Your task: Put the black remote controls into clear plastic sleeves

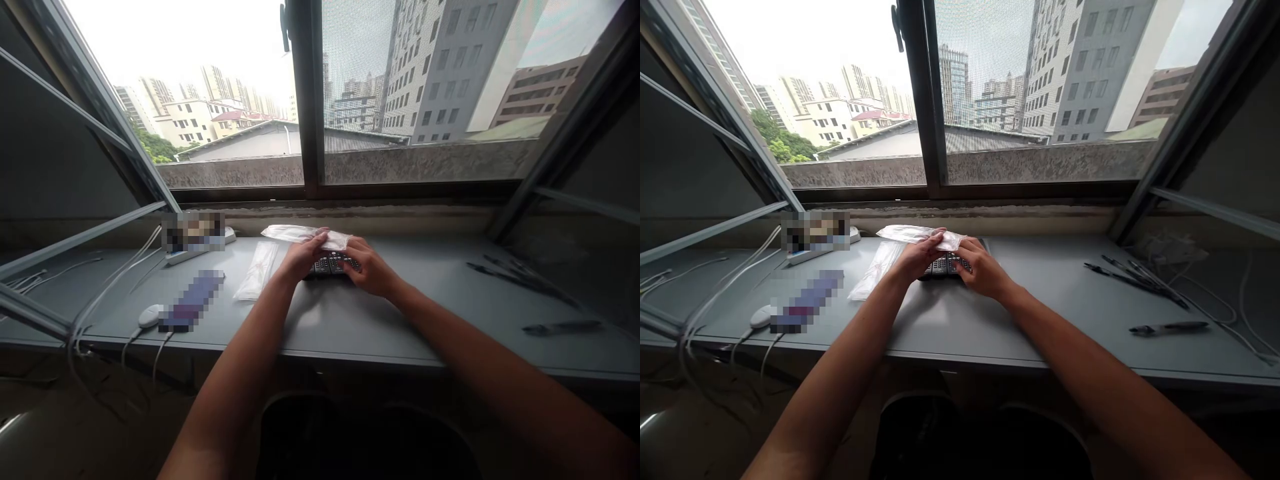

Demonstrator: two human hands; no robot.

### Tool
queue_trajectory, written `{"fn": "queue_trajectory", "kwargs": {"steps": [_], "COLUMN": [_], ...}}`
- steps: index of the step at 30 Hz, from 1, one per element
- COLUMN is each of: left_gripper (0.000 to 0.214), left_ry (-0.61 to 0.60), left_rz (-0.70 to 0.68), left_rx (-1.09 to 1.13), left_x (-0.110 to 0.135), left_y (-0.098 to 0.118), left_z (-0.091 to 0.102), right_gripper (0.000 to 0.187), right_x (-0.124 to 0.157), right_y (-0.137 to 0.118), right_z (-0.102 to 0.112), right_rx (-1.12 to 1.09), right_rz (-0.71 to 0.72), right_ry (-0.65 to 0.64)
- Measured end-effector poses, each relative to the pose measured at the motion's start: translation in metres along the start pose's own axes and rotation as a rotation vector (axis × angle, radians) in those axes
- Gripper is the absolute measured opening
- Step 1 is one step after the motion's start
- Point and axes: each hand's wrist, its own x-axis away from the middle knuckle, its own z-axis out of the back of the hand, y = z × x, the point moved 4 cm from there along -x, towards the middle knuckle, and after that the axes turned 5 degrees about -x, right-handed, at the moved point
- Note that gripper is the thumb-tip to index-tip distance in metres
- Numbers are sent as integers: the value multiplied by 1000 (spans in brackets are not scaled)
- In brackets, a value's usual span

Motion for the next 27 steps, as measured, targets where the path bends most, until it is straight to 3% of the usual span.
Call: {"fn": "queue_trajectory", "kwargs": {"steps": [6, 9, 15, 23, 27], "left_gripper": [12, 14, 31, 22, 19], "left_ry": [199, 187, 1, 215, 202], "left_rz": [-41, -41, -15, -79, -62], "left_rx": [102, 92, 28, 157, 164], "left_x": [-6, -6, -3, -5, -8], "left_y": [3, 2, -4, 4, 4], "left_z": [11, 12, 3, 14, 16], "right_gripper": [31, 35, 39, 35, 39], "right_x": [-1, -1, 1, 0, -2], "right_y": [-3, -3, 1, 3, -1], "right_z": [15, 13, 3, 14, 15], "right_rx": [23, 10, 2, 35, 5], "right_rz": [-109, -90, -48, -111, -97], "right_ry": [209, 164, 72, 191, 180]}}
